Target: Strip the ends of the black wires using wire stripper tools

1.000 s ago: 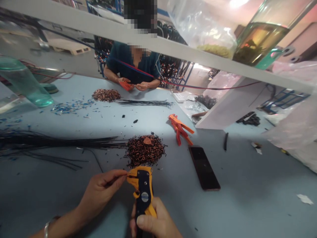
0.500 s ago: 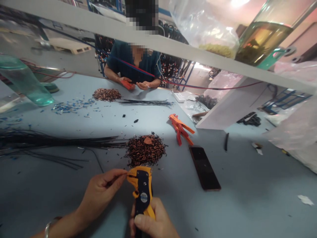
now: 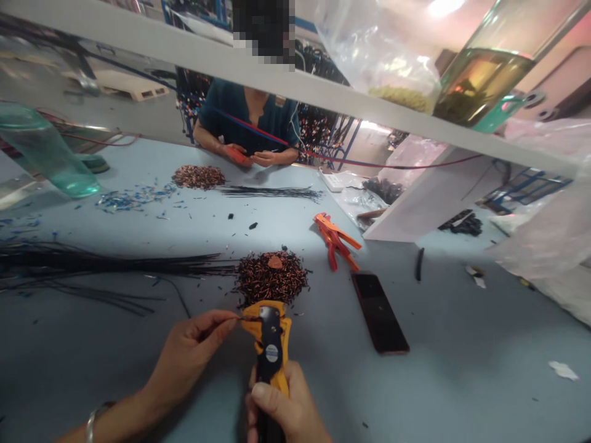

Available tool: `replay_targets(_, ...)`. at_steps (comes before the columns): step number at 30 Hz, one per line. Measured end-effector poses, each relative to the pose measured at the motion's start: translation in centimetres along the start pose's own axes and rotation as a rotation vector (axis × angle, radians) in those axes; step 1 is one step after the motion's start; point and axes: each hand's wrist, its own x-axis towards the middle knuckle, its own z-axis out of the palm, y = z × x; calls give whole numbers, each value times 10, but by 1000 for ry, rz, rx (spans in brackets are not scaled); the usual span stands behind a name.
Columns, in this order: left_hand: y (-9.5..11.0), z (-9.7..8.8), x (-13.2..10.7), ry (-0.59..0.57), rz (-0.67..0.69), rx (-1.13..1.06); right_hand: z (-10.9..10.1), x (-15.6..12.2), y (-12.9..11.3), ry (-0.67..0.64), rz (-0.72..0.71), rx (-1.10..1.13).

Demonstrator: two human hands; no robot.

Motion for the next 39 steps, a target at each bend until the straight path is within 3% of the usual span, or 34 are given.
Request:
replay_targets(5,2,-1,0,-15,-50,-67,-7,-3,-12,43,-90,116)
replay_targets(9,1,0,0,-51,-102,-156,-9,-9,-23,76,-183,-10)
replay_targets(13,-1,-1,0,-16,-98,-208,-10,-16,-29,215,-319,-514)
replay_targets(17,-4,1,-2,-63,-107,-277,-11,-10,-28,241,-678,-1139)
replay_targets(19,-6,3,-2,-107,-145,-375,-11,-4,-25,210,-826,-1320)
replay_targets(23,-8,5,-3,-141,-292,-586,-8,5,-22,176,-982,-1538)
replay_targets(33,-11,5,-6,-263,-287,-643,-5,11,-24,247,-987,-1620)
replay_targets(39,-11,5,-4,-312,-211,-577,-3,13,-25,274,-984,-1619)
